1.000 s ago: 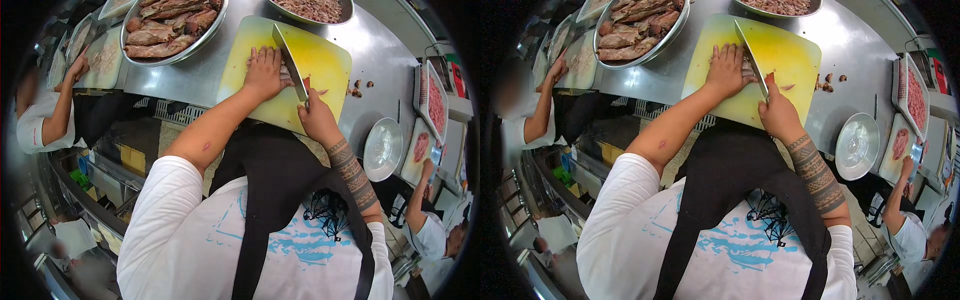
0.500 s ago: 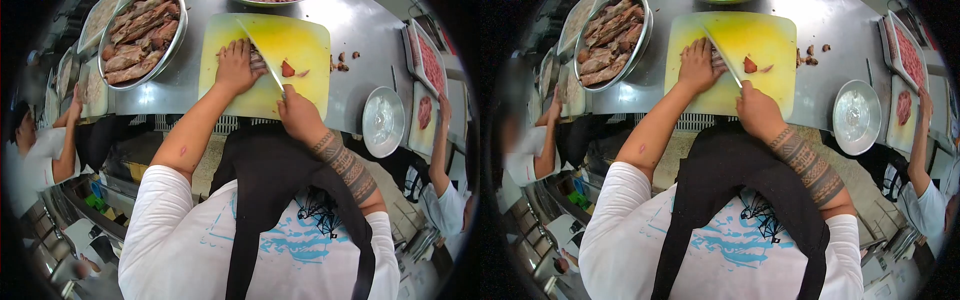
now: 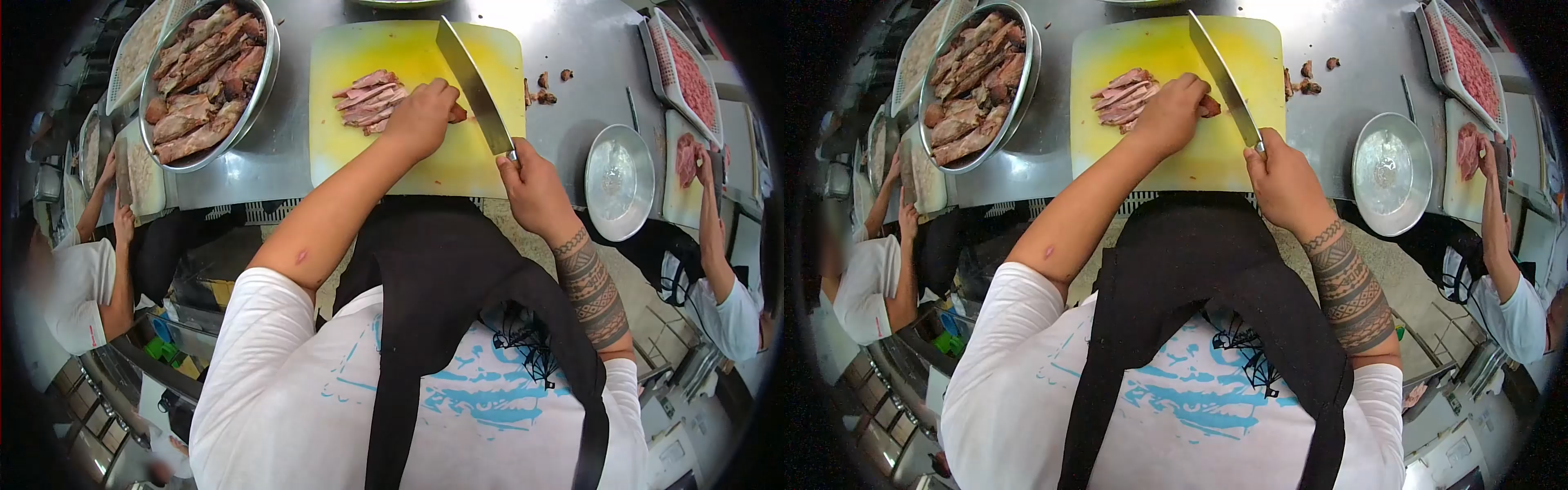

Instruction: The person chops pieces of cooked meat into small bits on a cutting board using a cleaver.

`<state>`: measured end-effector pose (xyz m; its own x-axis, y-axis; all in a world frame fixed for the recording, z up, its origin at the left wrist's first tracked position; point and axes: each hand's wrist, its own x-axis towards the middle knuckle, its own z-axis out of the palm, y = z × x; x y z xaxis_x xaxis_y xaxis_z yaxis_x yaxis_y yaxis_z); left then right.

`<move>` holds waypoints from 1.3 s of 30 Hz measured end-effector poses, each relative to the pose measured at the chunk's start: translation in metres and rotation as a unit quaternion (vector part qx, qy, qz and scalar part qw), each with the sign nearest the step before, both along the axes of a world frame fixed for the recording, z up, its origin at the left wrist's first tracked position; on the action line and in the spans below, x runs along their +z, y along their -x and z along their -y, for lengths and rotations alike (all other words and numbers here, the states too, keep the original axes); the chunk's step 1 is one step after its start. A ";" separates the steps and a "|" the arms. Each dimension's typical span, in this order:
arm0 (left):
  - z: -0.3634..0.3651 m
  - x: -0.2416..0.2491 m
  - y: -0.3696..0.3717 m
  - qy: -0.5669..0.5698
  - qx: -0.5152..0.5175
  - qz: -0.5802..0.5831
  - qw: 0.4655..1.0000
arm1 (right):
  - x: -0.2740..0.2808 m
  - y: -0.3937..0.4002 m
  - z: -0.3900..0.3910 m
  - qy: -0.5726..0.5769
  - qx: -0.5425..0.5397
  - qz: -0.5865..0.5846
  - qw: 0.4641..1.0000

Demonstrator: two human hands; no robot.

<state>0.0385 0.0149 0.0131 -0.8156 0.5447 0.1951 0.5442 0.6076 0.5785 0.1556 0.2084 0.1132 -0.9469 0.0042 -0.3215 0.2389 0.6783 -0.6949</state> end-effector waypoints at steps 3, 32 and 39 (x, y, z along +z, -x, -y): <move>-0.003 -0.006 0.010 0.025 -0.022 0.046 0.998 | 0.013 0.007 0.007 -0.004 0.009 0.026 1.000; 0.003 0.014 0.010 -0.024 0.013 0.083 0.996 | -0.055 0.037 0.041 -0.153 0.070 -0.003 0.986; 0.007 0.009 0.015 -0.063 0.017 0.160 0.985 | -0.009 0.040 0.045 -0.159 0.066 -0.009 0.985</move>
